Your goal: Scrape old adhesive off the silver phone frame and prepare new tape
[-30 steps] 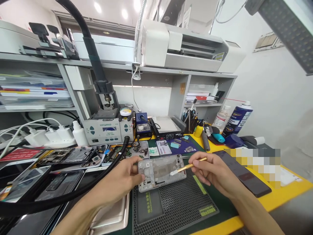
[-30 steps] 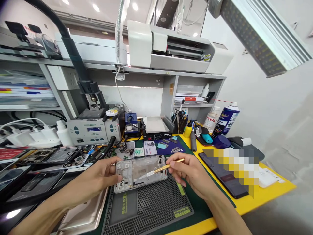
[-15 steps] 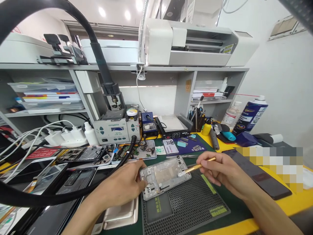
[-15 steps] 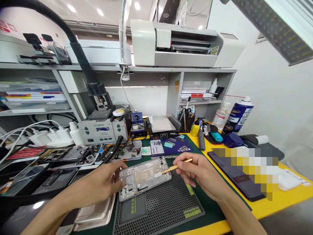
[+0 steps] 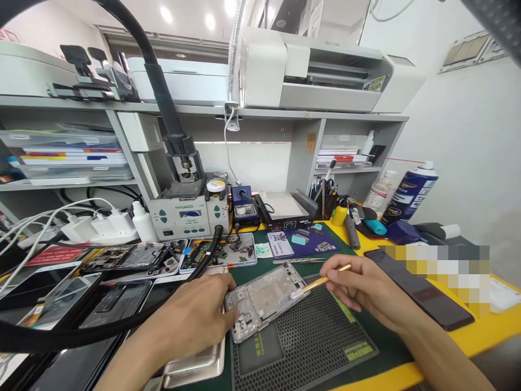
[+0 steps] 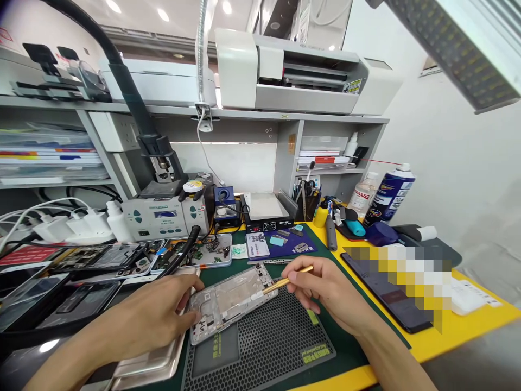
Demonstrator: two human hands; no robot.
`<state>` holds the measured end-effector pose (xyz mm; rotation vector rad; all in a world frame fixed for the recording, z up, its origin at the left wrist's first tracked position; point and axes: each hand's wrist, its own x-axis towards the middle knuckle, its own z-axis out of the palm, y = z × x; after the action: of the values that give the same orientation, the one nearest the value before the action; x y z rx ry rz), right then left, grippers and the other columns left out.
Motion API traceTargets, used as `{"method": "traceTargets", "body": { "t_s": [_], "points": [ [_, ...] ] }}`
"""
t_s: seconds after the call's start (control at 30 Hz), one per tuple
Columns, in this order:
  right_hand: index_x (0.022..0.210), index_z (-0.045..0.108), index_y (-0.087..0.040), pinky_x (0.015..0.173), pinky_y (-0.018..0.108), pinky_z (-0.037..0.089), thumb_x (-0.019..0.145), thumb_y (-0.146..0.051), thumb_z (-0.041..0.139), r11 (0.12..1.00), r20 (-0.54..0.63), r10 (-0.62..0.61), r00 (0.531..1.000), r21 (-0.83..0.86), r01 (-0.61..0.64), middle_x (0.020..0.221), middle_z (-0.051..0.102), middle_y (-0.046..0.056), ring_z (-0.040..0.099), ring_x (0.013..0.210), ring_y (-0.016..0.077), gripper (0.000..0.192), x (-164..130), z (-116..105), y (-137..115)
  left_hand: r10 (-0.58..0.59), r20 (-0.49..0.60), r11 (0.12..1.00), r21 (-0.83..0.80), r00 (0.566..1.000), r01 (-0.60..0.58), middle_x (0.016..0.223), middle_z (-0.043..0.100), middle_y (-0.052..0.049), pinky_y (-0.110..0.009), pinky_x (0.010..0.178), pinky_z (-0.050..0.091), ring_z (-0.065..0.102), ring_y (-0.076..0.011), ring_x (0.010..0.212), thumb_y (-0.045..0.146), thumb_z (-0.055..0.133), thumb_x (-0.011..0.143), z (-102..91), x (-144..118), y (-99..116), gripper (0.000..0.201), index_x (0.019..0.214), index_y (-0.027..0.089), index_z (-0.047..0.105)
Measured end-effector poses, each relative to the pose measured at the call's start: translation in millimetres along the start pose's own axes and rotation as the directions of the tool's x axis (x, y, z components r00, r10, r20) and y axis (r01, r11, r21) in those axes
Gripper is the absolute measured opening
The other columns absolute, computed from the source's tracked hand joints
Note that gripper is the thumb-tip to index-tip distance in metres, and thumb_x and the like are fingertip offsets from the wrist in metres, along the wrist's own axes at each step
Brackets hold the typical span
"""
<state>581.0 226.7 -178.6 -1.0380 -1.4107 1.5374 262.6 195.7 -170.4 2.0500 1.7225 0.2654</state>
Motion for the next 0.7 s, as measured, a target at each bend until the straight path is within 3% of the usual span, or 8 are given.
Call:
{"method": "traceTargets", "body": {
  "t_s": [0.13, 0.23, 0.33, 0.47, 0.57, 0.7],
  "points": [
    [0.085, 0.074, -0.016, 0.039, 0.018, 0.030, 0.085, -0.036, 0.079, 1.000, 0.005, -0.008, 1.000, 0.001, 0.008, 0.067, 0.064, 0.001, 0.046, 0.045, 0.0067, 0.021, 0, 0, 1, 0.040, -0.046, 0.997, -0.064, 0.998, -0.043, 0.085, 0.063, -0.002, -0.033, 0.068, 0.036, 0.058, -0.0239, 0.080, 0.041, 0.058, 0.088, 0.1, -2, 14, 0.028, 0.110, 0.026, 0.065],
    [0.086, 0.074, -0.016, 0.039, 0.018, 0.031, 0.087, -0.036, 0.078, 1.000, 0.011, -0.018, 1.000, 0.003, 0.018, 0.067, 0.065, 0.001, 0.047, 0.045, 0.0064, 0.020, 0, -1, 2, 0.088, 0.000, 0.961, -0.262, 0.996, -0.085, 0.084, 0.061, 0.001, -0.029, 0.065, 0.037, 0.054, -0.0192, 0.075, 0.046, 0.061, 0.088, 4.3, -4, 30, 0.024, 0.098, 0.026, 0.068],
    [0.087, 0.074, -0.016, 0.039, 0.018, 0.031, 0.088, -0.036, 0.078, 0.999, 0.016, -0.034, 0.999, 0.006, 0.034, 0.069, 0.065, 0.001, 0.048, 0.046, 0.0063, 0.020, 0, -2, 3, 0.051, 0.094, 0.885, -0.466, 0.994, -0.001, 0.072, 0.054, 0.004, -0.026, 0.057, 0.032, 0.046, -0.0149, 0.065, 0.047, 0.065, 0.086, 13.0, -2, 39, 0.027, 0.097, 0.022, 0.069],
    [0.090, 0.074, -0.015, 0.039, 0.018, 0.031, 0.088, -0.036, 0.078, 0.999, 0.030, -0.050, 0.998, 0.004, 0.050, 0.069, 0.065, 0.001, 0.048, 0.046, 0.0063, 0.021, -1, -3, 4, 0.022, 0.209, 0.690, -0.711, 0.978, 0.137, 0.056, 0.043, 0.010, -0.024, 0.048, 0.021, 0.034, -0.0099, 0.051, 0.043, 0.072, 0.082, 24.4, 3, 40, 0.033, 0.102, 0.018, 0.065],
    [0.090, 0.074, -0.015, 0.039, 0.018, 0.032, 0.088, -0.037, 0.078, 0.998, 0.039, -0.056, 0.998, 0.001, 0.056, 0.070, 0.065, 0.001, 0.048, 0.046, 0.0063, 0.022, -2, -2, 3, 0.019, 0.249, 0.605, -0.774, 0.968, 0.187, 0.047, 0.035, 0.013, -0.024, 0.041, 0.015, 0.024, -0.0080, 0.041, 0.048, 0.073, 0.079, 28.9, 6, 41, 0.038, 0.100, 0.018, 0.064],
    [0.090, 0.074, -0.015, 0.039, 0.017, 0.034, 0.087, -0.037, 0.079, 0.998, 0.043, -0.062, 0.997, -0.002, 0.062, 0.071, 0.065, 0.002, 0.049, 0.046, 0.0061, 0.023, -2, 0, 1, 0.024, 0.214, 0.577, -0.801, 0.977, 0.161, 0.044, 0.037, 0.011, -0.024, 0.039, 0.013, 0.023, -0.0065, 0.038, 0.046, 0.073, 0.078, 30.7, 9, 43, 0.029, 0.083, 0.018, 0.067]
  ]
}}
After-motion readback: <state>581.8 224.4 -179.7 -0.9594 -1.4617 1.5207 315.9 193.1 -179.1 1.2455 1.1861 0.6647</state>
